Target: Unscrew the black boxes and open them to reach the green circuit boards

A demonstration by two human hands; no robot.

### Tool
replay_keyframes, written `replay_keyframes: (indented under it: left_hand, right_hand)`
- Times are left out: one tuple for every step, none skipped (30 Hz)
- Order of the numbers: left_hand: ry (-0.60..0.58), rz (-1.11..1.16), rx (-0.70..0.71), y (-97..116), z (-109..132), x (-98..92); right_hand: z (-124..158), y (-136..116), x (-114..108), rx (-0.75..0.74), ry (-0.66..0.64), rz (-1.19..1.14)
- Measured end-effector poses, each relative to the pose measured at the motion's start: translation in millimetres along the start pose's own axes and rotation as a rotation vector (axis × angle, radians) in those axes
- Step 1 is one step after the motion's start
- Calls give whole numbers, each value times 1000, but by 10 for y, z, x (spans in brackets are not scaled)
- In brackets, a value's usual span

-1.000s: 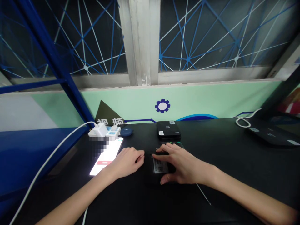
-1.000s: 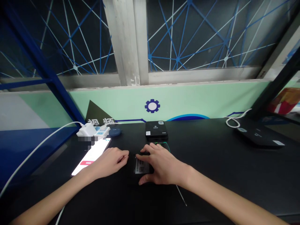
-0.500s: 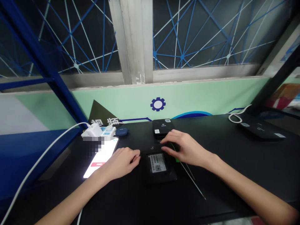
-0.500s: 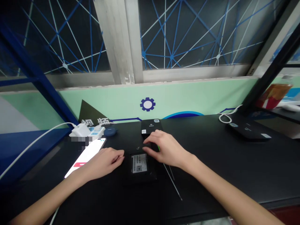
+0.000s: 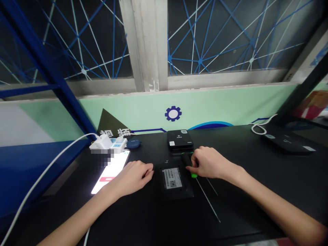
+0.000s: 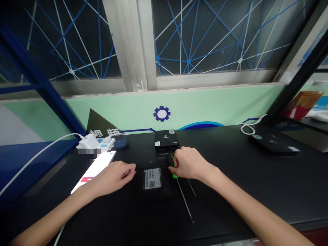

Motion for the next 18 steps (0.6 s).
replay_keyframes:
  left_hand:
    - [-1,-1,-1,2,1,-1]
    - [-4,0,-3,2,2,-1]
    - [-7,2,-5,2,2,0]
    - [-11,5,-8,1,2,2]
    - [-13,8,-10,0,1,5]
    - [-16,11,-10,-1,0,8]
    - [-17,12,-10,-1,-1,11]
    - [-17,13,-9,-2,-3,14]
    - [-16,13,-8,-2,-5,16]
    - [-14,10,-7,-2,-6,17]
    - [-13,9,-5,-2,-7,16]
    - [-11,8,-2,-1,-6,13]
    - [-9,10,4,1,-5,8]
    - [-6,13,11,5,-2,1]
    - [-4,18,17,11,1,-7]
    - [-4,23,21,18,5,-16]
    - [-5,29,21,28,9,-24]
    - [-8,34,14,39,12,-31]
  right_hand:
    - [4,-9,7,14,-9,6]
    - [7,-18,14,29,-14,11]
    - [10,-28,19,47,-15,14]
    - [11,-37,24,64,-15,10]
    - [12,-43,29,83,-16,0]
    - [11,-47,33,104,-17,-20]
    - [9,-46,37,123,-20,-55]
    - [6,-41,40,140,-24,-104]
    - [1,-30,41,155,-29,-164]
    - [-4,-16,37,166,-29,-229]
    - [-9,2,27,176,-24,-296]
    - [-12,21,11,185,-13,-365]
    - [-14,39,-11,192,3,-438]
    - [-13,54,-39,195,24,-522]
    - [-10,62,-69,189,44,-619]
    - [-6,63,-102,176,69,-731]
    - [0,59,-134,158,98,-855]
    - [6,50,-163,137,134,-986]
Point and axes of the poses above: each hand's wrist, its own z-axis away from the middle knuckle, its own x-axis out of the palm, y = z × x, the point moved 2 cm from there along -z, towards the middle knuckle, and after that the axes turned 7 degrees about z, right-handed, at the moved point
